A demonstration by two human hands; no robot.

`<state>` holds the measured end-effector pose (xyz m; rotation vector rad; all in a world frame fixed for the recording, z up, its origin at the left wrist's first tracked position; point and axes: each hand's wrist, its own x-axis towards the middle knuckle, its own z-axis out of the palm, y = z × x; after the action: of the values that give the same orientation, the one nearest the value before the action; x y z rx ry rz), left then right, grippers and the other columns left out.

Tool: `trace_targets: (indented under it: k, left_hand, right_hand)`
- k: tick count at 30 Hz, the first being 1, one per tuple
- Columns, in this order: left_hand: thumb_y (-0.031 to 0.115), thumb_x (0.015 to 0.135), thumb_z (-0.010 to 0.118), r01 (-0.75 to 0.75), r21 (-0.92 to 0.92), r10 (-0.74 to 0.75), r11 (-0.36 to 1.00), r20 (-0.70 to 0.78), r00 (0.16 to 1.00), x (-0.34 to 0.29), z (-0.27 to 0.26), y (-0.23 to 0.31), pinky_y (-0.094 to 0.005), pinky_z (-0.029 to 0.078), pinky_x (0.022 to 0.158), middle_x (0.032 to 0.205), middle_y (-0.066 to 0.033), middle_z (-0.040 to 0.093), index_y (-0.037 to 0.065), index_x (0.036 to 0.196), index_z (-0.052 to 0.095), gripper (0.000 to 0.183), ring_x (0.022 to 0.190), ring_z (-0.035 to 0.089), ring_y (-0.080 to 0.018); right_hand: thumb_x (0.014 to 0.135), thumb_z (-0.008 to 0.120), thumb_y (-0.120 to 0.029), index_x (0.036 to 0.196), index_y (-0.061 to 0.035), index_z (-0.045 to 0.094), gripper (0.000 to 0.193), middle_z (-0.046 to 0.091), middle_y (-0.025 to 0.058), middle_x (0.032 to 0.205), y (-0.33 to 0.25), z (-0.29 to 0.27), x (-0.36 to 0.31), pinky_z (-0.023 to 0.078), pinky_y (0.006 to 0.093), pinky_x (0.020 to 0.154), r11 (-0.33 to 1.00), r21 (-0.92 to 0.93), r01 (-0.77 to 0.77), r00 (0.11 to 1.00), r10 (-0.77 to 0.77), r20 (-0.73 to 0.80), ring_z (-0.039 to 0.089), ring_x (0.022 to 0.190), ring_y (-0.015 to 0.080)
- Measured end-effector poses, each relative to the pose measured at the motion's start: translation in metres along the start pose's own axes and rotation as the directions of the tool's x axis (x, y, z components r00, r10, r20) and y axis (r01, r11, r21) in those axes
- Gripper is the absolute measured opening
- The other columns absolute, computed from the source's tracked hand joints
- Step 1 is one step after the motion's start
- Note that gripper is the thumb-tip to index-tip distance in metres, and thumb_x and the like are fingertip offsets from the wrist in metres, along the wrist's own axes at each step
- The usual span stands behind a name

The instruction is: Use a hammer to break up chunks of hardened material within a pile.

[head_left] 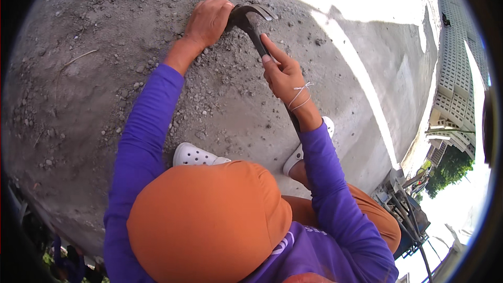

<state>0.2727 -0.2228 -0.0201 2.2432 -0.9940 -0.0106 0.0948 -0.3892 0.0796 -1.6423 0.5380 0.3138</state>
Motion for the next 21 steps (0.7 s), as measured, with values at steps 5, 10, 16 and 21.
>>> trace_targets:
  k: [5,10,16,21]
  left_hand:
    - [0.033,0.1,0.024,-0.017,-0.308,-0.064,0.951,-0.25,0.966,-0.058,-0.037,0.025,-0.0436,0.043,0.1,0.111,-0.012,0.069,0.006,0.105,0.071,0.055,0.108,0.06,-0.0321]
    - [0.045,0.104,0.022,-0.091,0.05,0.103,0.995,-0.345,0.933,-0.031,-0.037,-0.025,-0.043,0.031,0.115,0.139,-0.0064,0.053,0.017,0.129,0.061,0.054,0.136,0.041,-0.0299]
    - [0.036,0.104,0.029,-0.037,0.105,0.038,0.994,-0.004,0.999,-0.048,-0.023,-0.004,-0.044,0.032,0.113,0.138,-0.0082,0.053,0.011,0.132,0.058,0.047,0.135,0.04,-0.0312]
    - [0.038,0.101,0.027,0.099,-0.285,-0.142,0.953,-0.137,0.98,-0.124,-0.041,0.024,-0.0421,0.032,0.112,0.14,-0.0142,0.05,0.006,0.135,0.054,0.054,0.135,0.041,-0.0309]
  right_hand:
    - [0.101,0.049,-0.016,0.148,-0.0179,0.04,0.048,0.043,-0.0057,0.056,-0.004,-0.02,-0.034,0.031,0.0211,0.039,0.997,-0.038,0.071,0.993,-0.074,-0.096,0.038,0.042,0.0032]
    - [0.099,0.051,-0.014,0.154,-0.0278,0.027,0.061,0.044,-0.0014,0.064,0.005,-0.021,0.025,0.034,0.0221,0.041,0.963,0.269,0.027,0.976,0.032,-0.213,0.041,0.048,0.0063]
    - [0.095,0.054,-0.008,0.155,-0.0296,0.02,0.073,0.042,-0.002,0.064,0.03,0.014,0.023,0.033,0.0246,0.041,0.948,0.312,-0.069,0.978,0.125,-0.165,0.039,0.048,0.0074]
    - [0.094,0.057,-0.006,0.153,-0.0216,0.03,0.067,0.051,-0.0034,0.069,0.036,0.042,0.0,0.035,0.0228,0.042,0.992,0.12,-0.037,0.999,0.035,0.019,0.043,0.049,0.0049]
